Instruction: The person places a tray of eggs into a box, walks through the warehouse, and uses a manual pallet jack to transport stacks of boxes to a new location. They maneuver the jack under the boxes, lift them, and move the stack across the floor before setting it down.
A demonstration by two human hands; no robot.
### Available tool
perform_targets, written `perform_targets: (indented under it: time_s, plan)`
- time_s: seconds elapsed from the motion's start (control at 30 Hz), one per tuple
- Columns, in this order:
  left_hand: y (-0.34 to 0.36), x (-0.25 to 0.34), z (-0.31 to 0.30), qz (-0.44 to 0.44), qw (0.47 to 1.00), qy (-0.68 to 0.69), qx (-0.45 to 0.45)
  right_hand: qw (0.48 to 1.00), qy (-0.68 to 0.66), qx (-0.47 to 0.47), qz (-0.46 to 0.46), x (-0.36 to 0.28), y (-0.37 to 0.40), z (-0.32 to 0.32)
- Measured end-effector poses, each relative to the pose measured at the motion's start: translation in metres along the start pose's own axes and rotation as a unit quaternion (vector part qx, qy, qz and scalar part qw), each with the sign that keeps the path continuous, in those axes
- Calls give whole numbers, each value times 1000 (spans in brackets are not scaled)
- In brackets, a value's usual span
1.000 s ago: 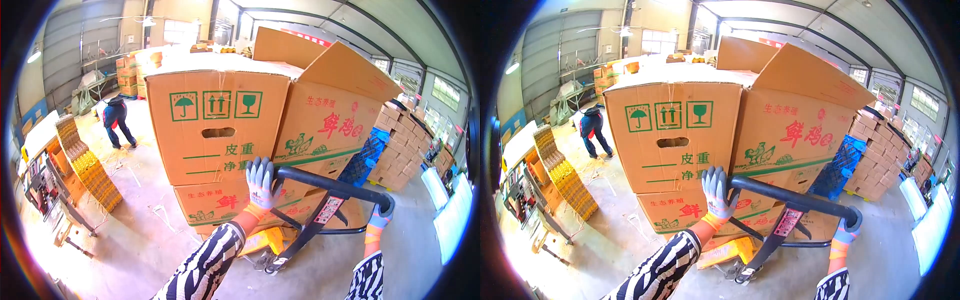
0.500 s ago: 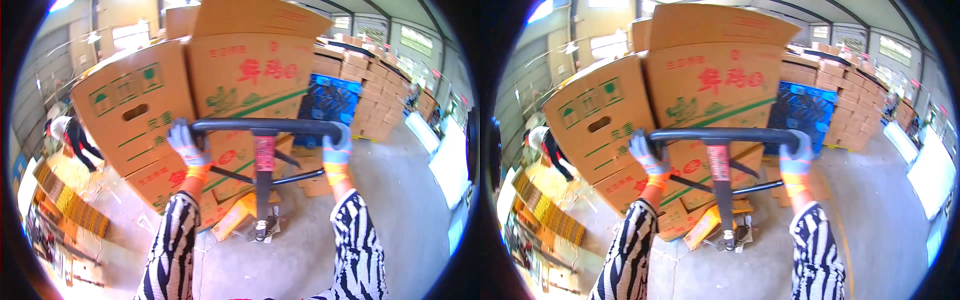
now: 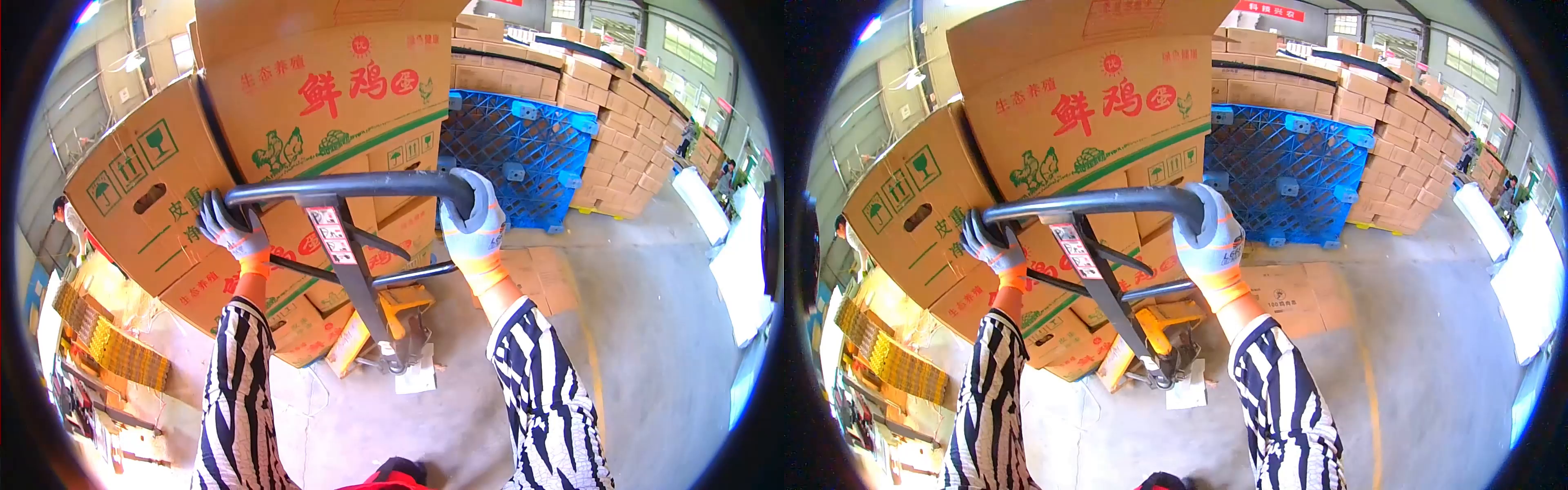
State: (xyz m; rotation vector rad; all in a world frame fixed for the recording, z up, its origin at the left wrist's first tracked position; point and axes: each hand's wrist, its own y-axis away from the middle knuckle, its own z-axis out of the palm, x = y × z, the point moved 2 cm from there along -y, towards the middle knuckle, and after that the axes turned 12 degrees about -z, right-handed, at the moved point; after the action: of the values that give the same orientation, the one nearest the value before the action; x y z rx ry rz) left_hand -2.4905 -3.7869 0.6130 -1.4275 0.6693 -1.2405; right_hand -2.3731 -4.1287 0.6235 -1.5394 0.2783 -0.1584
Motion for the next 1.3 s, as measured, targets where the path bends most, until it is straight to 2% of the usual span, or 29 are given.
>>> perform_targets:
  time_s: [0.17,0.23,0.3,0.5,0.83,0.87,0.9,0.97,1.0,1.07,1.1,1.13,1.2,1.23,1.3]
  plan:
    - [-4,0,15,-8,1000,-26,11,999,-38,-24,26,14,-13,15]
    - [-5,-8,22,-7,999,-30,20,1000,-6,-16,-4,21,-11,21]
    - [-4,-2,21,-2,999,-23,24,998,-38,-37,28,24,-15,22]
    - [-3,-10,47,8,998,-61,31,998,-29,-52,38,55,-18,49]
    - [4,-18,79,1,993,-119,1,990,-115,-68,47,102,-23,93]
    - [6,-26,85,-8,991,-133,-11,990,-114,-75,22,107,-26,98]
    - [9,-34,92,-6,988,-154,0,986,-120,-108,47,113,-26,103]
    - [14,-40,98,-2,989,-149,-13,982,-160,-88,41,122,-22,111]
    - [18,-39,98,-6,988,-155,-21,979,-155,-118,53,127,-24,116]
    - [17,-36,101,-14,986,-167,-23,976,-182,-109,47,137,-21,128]
    - [31,-66,107,25,971,-235,-31,975,-194,-104,43,142,-19,134]
    - [54,-122,114,64,951,-301,-40,976,-190,-99,27,145,-20,139]
    - [62,-127,113,79,946,-311,-50,973,-201,-106,34,151,-20,145]
    - [44,-77,115,54,964,-256,-45,971,-209,-109,36,155,-19,149]
    - [27,-51,119,21,978,-205,-33,972,-213,-100,23,165,-19,160]
